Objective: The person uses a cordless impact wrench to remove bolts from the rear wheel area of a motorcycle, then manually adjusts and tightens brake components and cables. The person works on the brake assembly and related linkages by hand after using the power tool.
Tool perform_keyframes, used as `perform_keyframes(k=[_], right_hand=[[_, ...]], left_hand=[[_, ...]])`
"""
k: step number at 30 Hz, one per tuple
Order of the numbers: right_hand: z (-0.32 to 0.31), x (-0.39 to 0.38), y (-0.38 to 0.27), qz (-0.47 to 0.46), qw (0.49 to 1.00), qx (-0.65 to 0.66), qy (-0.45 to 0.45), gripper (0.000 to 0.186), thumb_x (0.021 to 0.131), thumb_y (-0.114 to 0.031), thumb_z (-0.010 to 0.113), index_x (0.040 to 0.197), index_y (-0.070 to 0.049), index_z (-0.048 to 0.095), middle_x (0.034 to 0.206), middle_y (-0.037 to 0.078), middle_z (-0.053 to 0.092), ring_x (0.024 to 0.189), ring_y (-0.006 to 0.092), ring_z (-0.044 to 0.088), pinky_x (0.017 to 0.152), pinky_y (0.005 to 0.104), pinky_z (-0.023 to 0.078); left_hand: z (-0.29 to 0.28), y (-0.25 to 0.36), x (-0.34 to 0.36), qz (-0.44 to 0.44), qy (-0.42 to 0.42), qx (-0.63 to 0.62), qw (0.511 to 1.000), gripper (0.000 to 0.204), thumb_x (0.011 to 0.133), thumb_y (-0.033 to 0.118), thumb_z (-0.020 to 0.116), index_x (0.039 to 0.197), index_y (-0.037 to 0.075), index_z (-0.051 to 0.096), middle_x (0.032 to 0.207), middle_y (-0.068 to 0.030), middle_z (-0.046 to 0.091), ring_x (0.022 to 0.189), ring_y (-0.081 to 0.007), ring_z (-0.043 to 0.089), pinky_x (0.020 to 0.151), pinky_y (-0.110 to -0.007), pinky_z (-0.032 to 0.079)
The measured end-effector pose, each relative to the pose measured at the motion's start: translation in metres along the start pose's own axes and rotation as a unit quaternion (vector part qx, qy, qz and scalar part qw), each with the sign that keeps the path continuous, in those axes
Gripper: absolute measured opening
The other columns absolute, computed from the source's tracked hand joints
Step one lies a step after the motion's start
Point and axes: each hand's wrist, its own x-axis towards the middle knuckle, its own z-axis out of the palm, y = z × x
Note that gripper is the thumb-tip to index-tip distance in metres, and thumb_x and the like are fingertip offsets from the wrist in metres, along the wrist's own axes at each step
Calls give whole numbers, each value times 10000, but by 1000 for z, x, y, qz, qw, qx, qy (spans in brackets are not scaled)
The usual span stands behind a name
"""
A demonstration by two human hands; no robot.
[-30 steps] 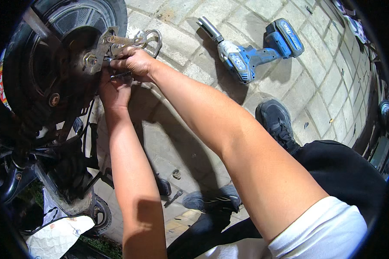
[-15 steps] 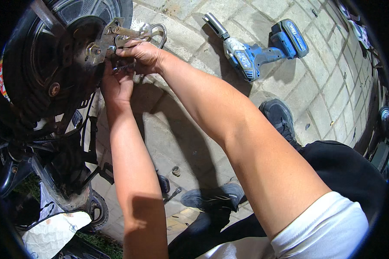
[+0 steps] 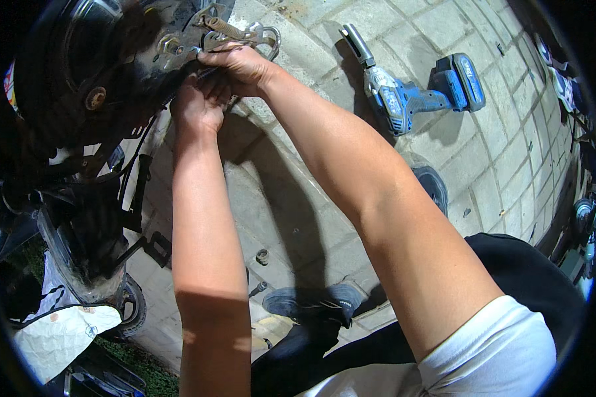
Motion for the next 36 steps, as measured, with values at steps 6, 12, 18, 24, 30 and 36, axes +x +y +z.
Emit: perform_keyframes(k=[6,12,18,24,30,36], right_hand=[[0,4,5,-39,998,29,-27,229,892,-110,591,1085,14,610,982,160,660,834,285,655,744,415,553],[-2,9,11,-65,996,62,-20,207,878,-85,609,1071,-13,626,998,90,664,896,197,630,849,328,496],[-4,11,8,-51,990,93,-93,121,903,-100,579,944,8,616,905,98,659,855,201,630,848,343,497],[-5,9,9,-46,996,73,-15,122,898,-88,585,992,-18,618,939,86,658,901,205,622,862,395,498],[-5,10,9,-43,997,56,-42,166,914,-122,569,1053,-43,608,986,84,649,933,215,614,880,419,492],[3,0,1,-21,1000,23,7,168,922,-137,557,1060,-56,606,999,55,641,940,192,605,879,420,487]], left_hand=[[-5,7,-7,-3,97,-103,990,245,906,200,532,1062,13,562,913,-111,605,831,-238,622,771,-398,560],[-8,0,6,7,62,-325,944,272,889,146,546,1071,-57,533,984,-177,600,872,-284,632,744,-412,572],[-15,6,16,-73,-75,-456,884,230,896,67,499,1082,-60,551,971,-187,616,870,-302,623,740,-425,572],[-9,9,13,-35,20,-378,925,239,920,113,466,1107,-9,549,1053,-189,610,925,-317,617,781,-469,554],[-9,10,11,-31,17,-358,933,252,927,116,464,1128,-15,541,1089,-183,609,974,-315,613,809,-480,547],[-14,9,12,-40,-34,-349,936,274,940,128,461,1165,-24,498,1131,-182,566,1013,-317,588,834,-476,544]])
